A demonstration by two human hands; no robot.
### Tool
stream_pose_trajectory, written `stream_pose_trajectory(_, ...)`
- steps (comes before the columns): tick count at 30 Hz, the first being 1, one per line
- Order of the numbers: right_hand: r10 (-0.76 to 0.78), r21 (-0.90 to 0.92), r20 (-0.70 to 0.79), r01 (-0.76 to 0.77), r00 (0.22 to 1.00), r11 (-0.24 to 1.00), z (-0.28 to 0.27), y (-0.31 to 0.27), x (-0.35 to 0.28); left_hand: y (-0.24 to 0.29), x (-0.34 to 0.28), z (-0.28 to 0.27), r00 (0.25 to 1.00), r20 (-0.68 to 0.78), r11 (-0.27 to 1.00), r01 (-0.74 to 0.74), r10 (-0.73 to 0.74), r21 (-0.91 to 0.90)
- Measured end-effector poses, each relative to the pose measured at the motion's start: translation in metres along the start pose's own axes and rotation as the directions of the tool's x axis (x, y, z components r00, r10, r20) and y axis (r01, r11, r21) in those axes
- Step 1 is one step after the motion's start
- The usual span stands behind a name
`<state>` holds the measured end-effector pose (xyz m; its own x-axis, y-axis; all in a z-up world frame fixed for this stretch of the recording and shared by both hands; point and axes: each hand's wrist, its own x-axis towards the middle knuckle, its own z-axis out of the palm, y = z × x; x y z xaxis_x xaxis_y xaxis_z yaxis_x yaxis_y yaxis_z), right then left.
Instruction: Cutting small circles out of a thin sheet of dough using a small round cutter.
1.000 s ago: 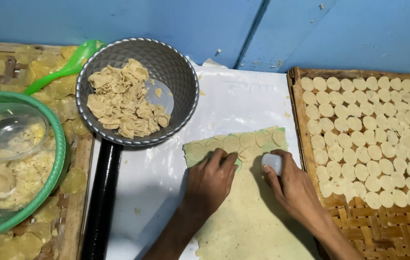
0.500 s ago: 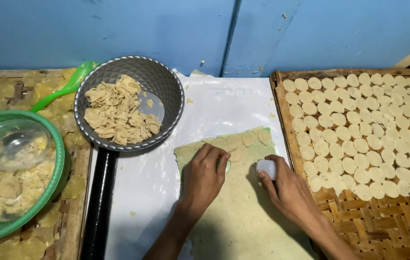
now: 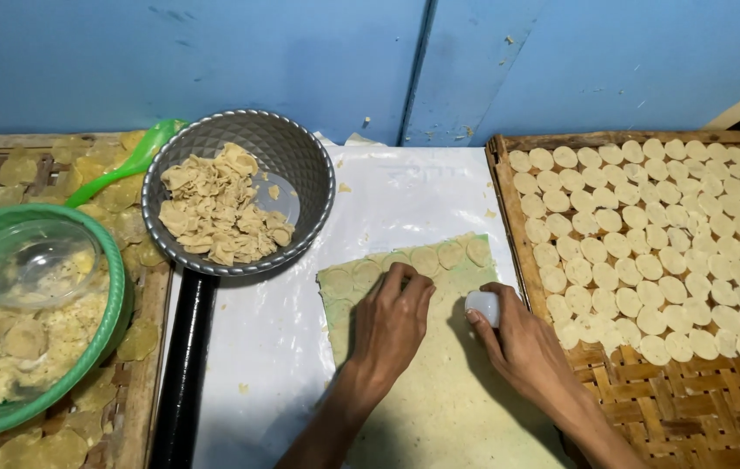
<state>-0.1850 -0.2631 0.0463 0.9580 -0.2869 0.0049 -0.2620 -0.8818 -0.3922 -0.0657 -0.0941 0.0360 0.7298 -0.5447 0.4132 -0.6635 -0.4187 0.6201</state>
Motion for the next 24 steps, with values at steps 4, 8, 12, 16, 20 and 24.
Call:
stream_pose_trajectory(4,0.040,-0.014,0.024,-0.039,0.999,0.999,-0.005,-0.006,-0.002,0.017,-0.011,-0.033,0.993,0.017,0.986,0.115,-0.113,-0.123)
stream_pose_trajectory(8,0.040,-0.002,0.064,-0.039,0.997,0.999,0.003,-0.001,0.000,0.000,-0.017,-0.042,0.946,0.101,0.939,0.319,-0.307,-0.126)
stream_pose_trajectory(12,-0.001,0.028,0.057,0.000,0.998,1.000,0.005,-0.005,0.005,-0.015,-0.020,-0.036,0.960,0.022,0.959,0.277,-0.279,0.064)
stream_pose_trajectory(16,-0.031,0.060,0.042,0.028,0.999,0.998,0.007,-0.005,0.005,-0.017,-0.020,-0.037,0.972,0.001,0.969,0.233,-0.234,0.085)
stream_pose_trajectory(20,-0.019,0.024,0.054,0.018,0.998,1.000,0.008,-0.004,0.006,-0.006,-0.017,-0.045,0.980,0.050,0.982,0.191,-0.191,0.012)
stream_pose_trajectory(24,0.025,0.013,0.060,-0.026,0.998,1.000,0.006,-0.009,0.006,-0.003,-0.012,-0.042,0.952,0.144,0.934,0.296,-0.271,-0.202)
